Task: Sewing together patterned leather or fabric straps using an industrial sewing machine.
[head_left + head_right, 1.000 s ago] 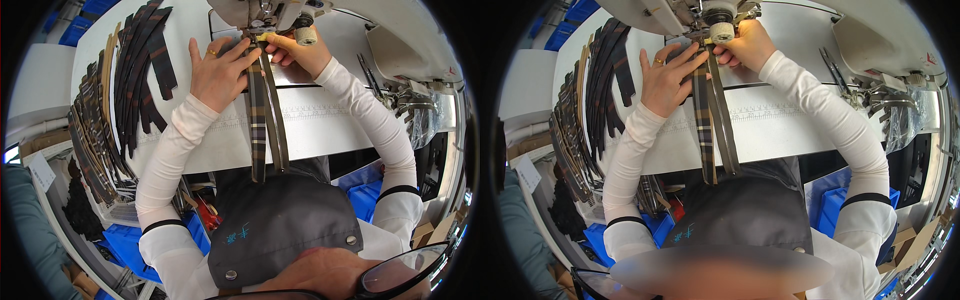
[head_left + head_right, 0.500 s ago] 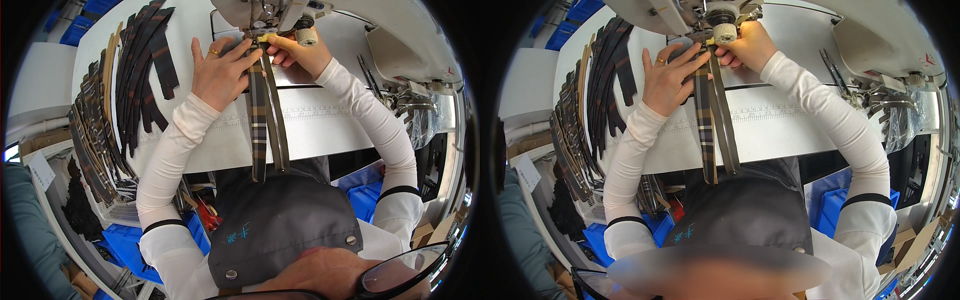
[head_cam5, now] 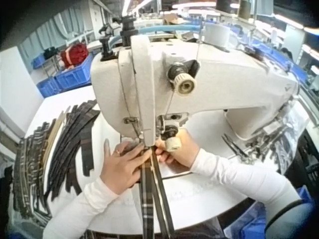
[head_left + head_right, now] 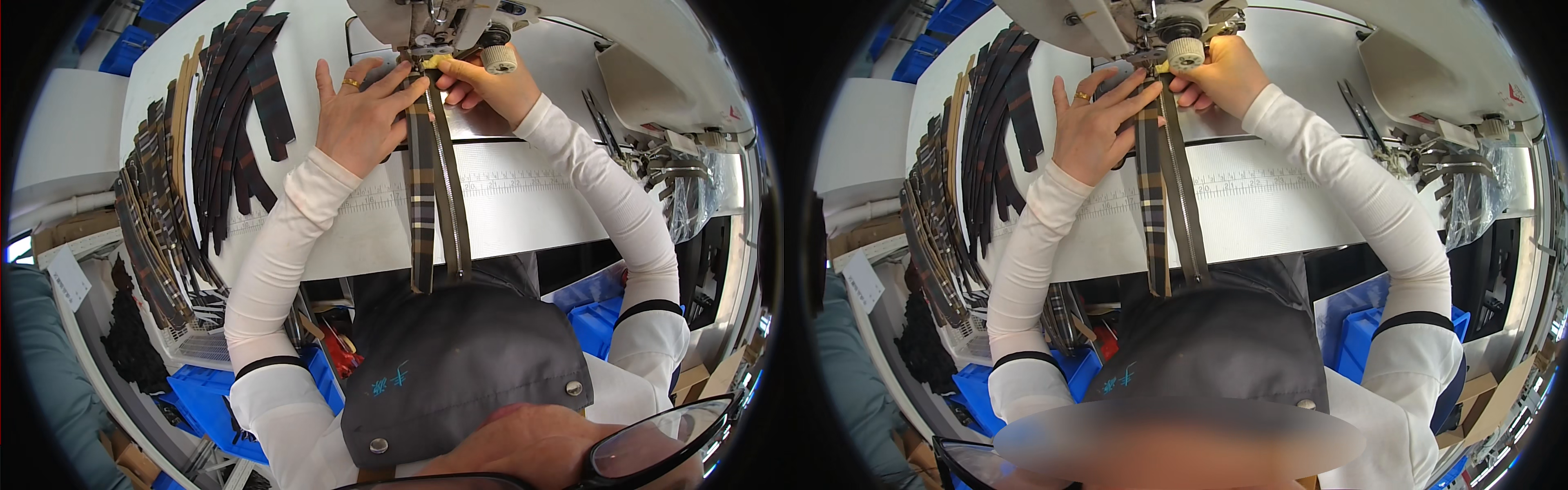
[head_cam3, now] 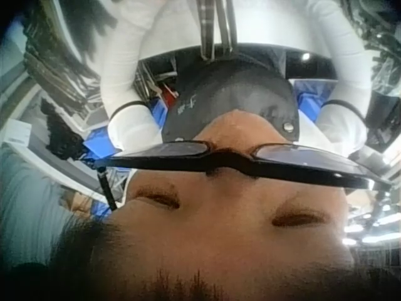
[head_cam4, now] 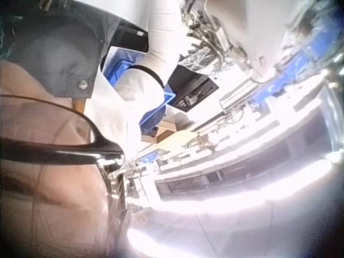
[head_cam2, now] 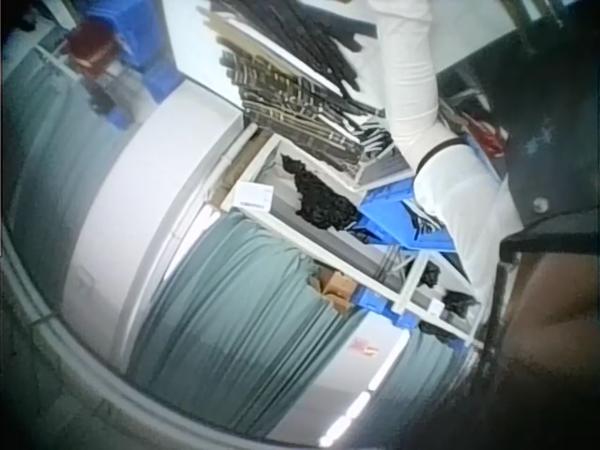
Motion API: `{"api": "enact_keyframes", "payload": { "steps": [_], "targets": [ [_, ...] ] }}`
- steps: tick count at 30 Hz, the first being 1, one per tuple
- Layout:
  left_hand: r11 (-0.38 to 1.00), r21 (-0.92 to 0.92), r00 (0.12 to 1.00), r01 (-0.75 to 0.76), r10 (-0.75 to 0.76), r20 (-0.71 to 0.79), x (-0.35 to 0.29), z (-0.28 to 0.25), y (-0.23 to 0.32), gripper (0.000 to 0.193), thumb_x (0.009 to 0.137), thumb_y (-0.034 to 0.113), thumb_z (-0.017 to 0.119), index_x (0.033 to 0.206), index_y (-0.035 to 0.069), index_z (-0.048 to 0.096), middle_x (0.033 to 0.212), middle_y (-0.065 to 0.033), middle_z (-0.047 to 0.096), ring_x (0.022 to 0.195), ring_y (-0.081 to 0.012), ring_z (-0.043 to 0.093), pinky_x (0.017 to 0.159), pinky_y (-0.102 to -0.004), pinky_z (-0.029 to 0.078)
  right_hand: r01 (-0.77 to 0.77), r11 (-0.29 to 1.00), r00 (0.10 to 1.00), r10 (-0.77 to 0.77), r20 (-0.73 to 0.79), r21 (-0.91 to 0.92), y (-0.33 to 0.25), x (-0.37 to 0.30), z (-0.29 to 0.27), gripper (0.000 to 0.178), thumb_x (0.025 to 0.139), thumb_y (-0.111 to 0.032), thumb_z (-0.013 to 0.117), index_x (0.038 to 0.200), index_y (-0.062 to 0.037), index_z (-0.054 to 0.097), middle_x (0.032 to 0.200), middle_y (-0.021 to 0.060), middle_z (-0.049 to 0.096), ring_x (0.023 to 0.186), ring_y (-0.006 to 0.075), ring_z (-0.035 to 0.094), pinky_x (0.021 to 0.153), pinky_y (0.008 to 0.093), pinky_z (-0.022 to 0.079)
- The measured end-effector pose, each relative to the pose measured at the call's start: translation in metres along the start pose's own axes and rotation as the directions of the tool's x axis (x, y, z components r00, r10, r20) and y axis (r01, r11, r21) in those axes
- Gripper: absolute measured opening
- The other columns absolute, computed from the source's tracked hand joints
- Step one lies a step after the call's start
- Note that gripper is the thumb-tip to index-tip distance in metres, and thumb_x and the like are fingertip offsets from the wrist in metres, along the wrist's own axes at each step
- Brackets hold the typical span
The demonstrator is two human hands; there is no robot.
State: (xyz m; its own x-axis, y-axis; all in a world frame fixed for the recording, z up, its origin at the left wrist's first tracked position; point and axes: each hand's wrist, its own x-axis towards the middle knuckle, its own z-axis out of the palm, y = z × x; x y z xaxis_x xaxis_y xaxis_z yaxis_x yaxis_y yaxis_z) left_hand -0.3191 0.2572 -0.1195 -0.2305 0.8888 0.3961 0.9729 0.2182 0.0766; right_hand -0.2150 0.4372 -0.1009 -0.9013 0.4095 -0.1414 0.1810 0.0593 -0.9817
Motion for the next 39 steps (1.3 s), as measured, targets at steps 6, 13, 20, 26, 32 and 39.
{"api": "enact_keyframes", "payload": {
  "steps": [6, 13, 20, 26, 32, 39],
  "targets": [
    [1.0, -0.015, 0.999, -0.025, 0.024, -0.039, 0.0, 0.002, -0.001, 0.038, 0.08, 0.039, 0.067, 0.115, 0.025, 0.064, 0.122, 0.0028, 0.06, 0.119, -0.0251, 0.045, 0.097, -0.0708, 0.017, 0.011, 1.0, 1.0, -0.011, 0.012, -0.018, 0.001, 0.0, -0.001, 0.013, 0.088, -0.011, 0.059, 0.089, 0.0018, 0.064, 0.073, 0.0067, 0.067, 0.057, 0.0113, 0.064, 0.047, 0.0211, 0.052],
    [1.0, -0.013, 0.999, -0.026, 0.025, -0.048, 0.001, 0.002, 0.001, 0.038, 0.079, 0.04, 0.067, 0.114, 0.025, 0.064, 0.122, 0.0035, 0.059, 0.118, -0.0251, 0.045, 0.096, -0.071, 0.018, 0.003, 0.999, 1.0, -0.004, 0.016, 0.035, 0.004, 0.0, -0.006, 0.017, 0.088, -0.013, 0.06, 0.093, 0.0032, 0.063, 0.079, 0.0094, 0.068, 0.061, 0.0132, 0.066, 0.052, 0.0227, 0.054],
    [0.999, 0.048, 0.998, -0.01, 0.013, -0.066, -0.002, 0.004, 0.006, 0.038, 0.079, 0.029, 0.067, 0.116, 0.031, 0.062, 0.121, 0.0039, 0.058, 0.118, -0.0244, 0.046, 0.096, -0.0721, 0.018, -0.069, 0.992, 0.998, 0.07, -0.006, 0.106, 0.001, 0.0, -0.004, 0.019, 0.089, -0.014, 0.058, 0.093, 0.0031, 0.063, 0.082, 0.0104, 0.068, 0.065, 0.0134, 0.066, 0.056, 0.0247, 0.056],
    [0.998, 0.056, 0.998, -0.003, 0.006, -0.06, -0.003, 0.005, 0.008, 0.037, 0.08, 0.027, 0.066, 0.117, 0.032, 0.061, 0.122, 0.0032, 0.057, 0.118, -0.0239, 0.046, 0.097, -0.0727, 0.017, -0.02, 0.992, 0.999, 0.024, -0.033, 0.124, 0.006, 0.002, 0.0, 0.018, 0.089, -0.014, 0.059, 0.091, 0.0031, 0.064, 0.08, 0.0095, 0.068, 0.064, 0.013, 0.066, 0.054, 0.0234, 0.055],
    [1.0, 0.03, 0.999, 0.004, -0.002, -0.041, -0.002, 0.004, 0.009, 0.035, 0.082, 0.029, 0.064, 0.117, 0.031, 0.061, 0.123, 0.0025, 0.057, 0.121, -0.0231, 0.044, 0.098, -0.0722, 0.016, -0.016, 0.994, 0.999, 0.02, -0.042, 0.104, 0.008, 0.002, -0.002, 0.022, 0.088, -0.019, 0.063, 0.094, 0.0018, 0.068, 0.081, 0.0074, 0.069, 0.064, 0.0101, 0.064, 0.055, 0.0207, 0.052],
    [0.999, 0.044, 1.0, 0.009, -0.009, -0.001, 0.0, 0.001, 0.01, 0.036, 0.083, 0.031, 0.062, 0.119, 0.031, 0.06, 0.126, 0.0023, 0.056, 0.123, -0.0234, 0.042, 0.099, -0.0717, 0.015, 0.041, 0.969, 0.99, -0.006, -0.142, 0.245, 0.007, -0.021, -0.011, 0.023, 0.089, -0.017, 0.061, 0.097, 0.0045, 0.064, 0.079, 0.007, 0.067, 0.06, 0.0105, 0.062, 0.053, 0.0212, 0.051]
  ]
}}
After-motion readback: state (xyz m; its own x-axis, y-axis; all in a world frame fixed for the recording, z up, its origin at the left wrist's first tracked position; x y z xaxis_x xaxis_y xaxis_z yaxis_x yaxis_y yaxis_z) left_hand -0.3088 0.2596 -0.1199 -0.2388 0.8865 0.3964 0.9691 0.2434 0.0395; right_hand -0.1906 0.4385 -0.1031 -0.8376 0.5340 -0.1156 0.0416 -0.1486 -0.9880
